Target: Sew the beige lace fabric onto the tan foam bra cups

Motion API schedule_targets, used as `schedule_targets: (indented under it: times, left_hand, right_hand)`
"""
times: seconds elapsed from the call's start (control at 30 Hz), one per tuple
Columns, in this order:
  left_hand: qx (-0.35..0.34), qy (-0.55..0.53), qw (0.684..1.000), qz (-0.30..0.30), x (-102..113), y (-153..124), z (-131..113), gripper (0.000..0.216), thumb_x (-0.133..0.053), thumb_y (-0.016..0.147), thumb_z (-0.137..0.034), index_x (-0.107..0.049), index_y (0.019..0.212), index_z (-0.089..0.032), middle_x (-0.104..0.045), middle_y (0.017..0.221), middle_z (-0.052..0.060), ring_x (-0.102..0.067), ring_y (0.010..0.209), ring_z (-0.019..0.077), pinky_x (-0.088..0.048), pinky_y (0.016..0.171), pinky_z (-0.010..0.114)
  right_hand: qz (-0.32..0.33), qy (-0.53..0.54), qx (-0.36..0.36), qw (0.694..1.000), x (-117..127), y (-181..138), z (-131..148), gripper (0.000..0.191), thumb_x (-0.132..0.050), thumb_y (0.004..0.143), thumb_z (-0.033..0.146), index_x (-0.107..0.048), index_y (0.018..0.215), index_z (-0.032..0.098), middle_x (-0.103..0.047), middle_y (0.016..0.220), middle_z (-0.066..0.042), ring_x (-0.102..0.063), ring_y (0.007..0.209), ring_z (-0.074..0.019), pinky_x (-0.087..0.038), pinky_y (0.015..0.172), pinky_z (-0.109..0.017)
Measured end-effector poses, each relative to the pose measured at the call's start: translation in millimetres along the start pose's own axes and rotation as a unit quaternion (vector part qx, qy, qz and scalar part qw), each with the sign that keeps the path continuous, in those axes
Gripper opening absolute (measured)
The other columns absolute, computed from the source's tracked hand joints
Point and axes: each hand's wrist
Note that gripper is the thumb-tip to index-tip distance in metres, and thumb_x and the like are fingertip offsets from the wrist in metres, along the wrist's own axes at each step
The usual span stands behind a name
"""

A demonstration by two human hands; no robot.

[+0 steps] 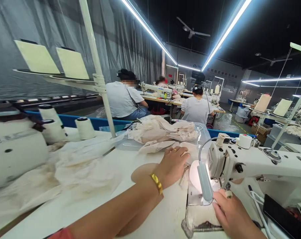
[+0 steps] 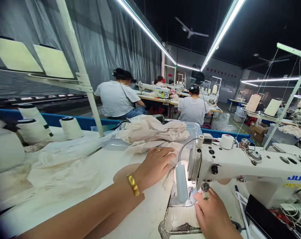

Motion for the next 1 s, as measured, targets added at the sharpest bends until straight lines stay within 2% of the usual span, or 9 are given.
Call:
schedule_targets:
  times: [0.1, 0.2, 0.37, 0.43, 0.53, 0.67, 0.8, 0.9, 1.0]
  left_hand:
    - [0.019, 0.009, 1.0, 0.022, -5, 24, 18, 0.019, -0.069, 0.078, -0.006, -0.073, 0.087, -0.022, -0.078, 0.115, 0.009, -0.07, 0.111, 0.0329, -0.043, 0.101, 0.051]
    - [0.052, 0.004, 0.999, 0.002, 6, 38, 31, 0.013, -0.064, 0.079, -0.01, -0.068, 0.076, -0.022, -0.076, 0.081, 0.003, -0.07, 0.084, 0.0269, -0.047, 0.092, 0.046]
    - [0.096, -0.014, 0.988, -0.119, 58, 19, 43, 0.024, -0.049, 0.098, -0.031, -0.07, 0.104, -0.02, -0.078, 0.119, 0.012, -0.069, 0.117, 0.0336, -0.049, 0.102, 0.048]
    - [0.076, -0.033, 0.99, -0.117, 65, -5, 36, 0.021, -0.049, 0.098, -0.034, -0.067, 0.098, -0.022, -0.078, 0.119, 0.009, -0.07, 0.113, 0.03, -0.053, 0.099, 0.043]
    - [-0.02, -0.083, 0.995, -0.056, 48, -52, 9, 0.018, -0.049, 0.098, -0.024, -0.06, 0.084, -0.024, -0.079, 0.106, 0.003, -0.073, 0.096, 0.0229, -0.057, 0.083, 0.034]
    - [-0.173, -0.107, 0.975, 0.083, 13, -94, -39, 0.035, -0.043, 0.09, 0.0, -0.064, 0.106, -0.022, -0.077, 0.117, 0.005, -0.072, 0.101, 0.0239, -0.057, 0.09, 0.036]
    - [-0.149, -0.084, 0.978, 0.119, 3, -85, -65, 0.029, -0.046, 0.097, -0.004, -0.067, 0.105, -0.02, -0.074, 0.104, 0.008, -0.068, 0.089, 0.0278, -0.054, 0.079, 0.039]
    - [-0.151, -0.096, 0.979, 0.099, -3, -69, -67, 0.029, -0.044, 0.098, -0.003, -0.067, 0.095, -0.02, -0.07, 0.097, 0.008, -0.065, 0.087, 0.0269, -0.052, 0.075, 0.037]
    - [-0.178, -0.104, 0.975, 0.083, -11, -63, -64, 0.033, -0.042, 0.096, 0.001, -0.067, 0.101, -0.019, -0.073, 0.099, 0.009, -0.065, 0.089, 0.0285, -0.053, 0.076, 0.039]
  right_hand:
    - [0.006, -0.001, -0.039, 0.999, -4, -5, -10, 0.028, -0.044, 0.106, 0.015, -0.069, 0.115, 0.025, -0.07, 0.097, -0.006, -0.067, 0.09, -0.0253, -0.052, 0.076, -0.033]
    - [-0.002, -0.035, -0.061, 0.998, -10, -10, -22, 0.028, -0.049, 0.104, 0.013, -0.073, 0.115, 0.022, -0.073, 0.108, -0.01, -0.071, 0.102, -0.0281, -0.057, 0.089, -0.037]
    - [0.041, -0.152, -0.14, 0.978, -11, -7, -35, 0.029, -0.055, 0.095, 0.002, -0.077, 0.102, 0.018, -0.076, 0.108, -0.013, -0.073, 0.102, -0.0321, -0.057, 0.091, -0.042]
    - [0.067, -0.174, -0.174, 0.967, -6, -3, -34, 0.031, -0.054, 0.095, 0.0, -0.077, 0.105, 0.018, -0.076, 0.11, -0.014, -0.073, 0.102, -0.0327, -0.056, 0.089, -0.042]
    - [0.089, -0.153, -0.187, 0.966, 2, 3, -28, 0.029, -0.055, 0.096, 0.0, -0.077, 0.101, 0.018, -0.076, 0.109, -0.013, -0.072, 0.103, -0.0315, -0.054, 0.089, -0.04]
    - [0.093, -0.115, -0.182, 0.972, 6, 5, -18, 0.026, -0.056, 0.098, 0.001, -0.074, 0.096, 0.019, -0.074, 0.105, -0.01, -0.07, 0.1, -0.0286, -0.053, 0.088, -0.038]
    - [0.104, -0.1, -0.175, 0.974, 7, 4, -14, 0.021, -0.057, 0.101, 0.006, -0.072, 0.096, 0.02, -0.072, 0.107, -0.009, -0.068, 0.103, -0.0267, -0.052, 0.087, -0.035]
    - [0.108, -0.094, -0.173, 0.974, 9, 5, -11, 0.019, -0.058, 0.101, 0.007, -0.07, 0.094, 0.02, -0.071, 0.106, -0.009, -0.067, 0.102, -0.0259, -0.051, 0.084, -0.034]
    - [0.108, -0.091, -0.172, 0.975, 11, 6, -10, 0.02, -0.057, 0.102, 0.008, -0.07, 0.093, 0.02, -0.07, 0.103, -0.008, -0.067, 0.099, -0.0258, -0.051, 0.085, -0.035]
Point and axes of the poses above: each hand's wrist, its own y-axis towards the middle knuckle, its own x-axis out of the back of the hand, z = x × y
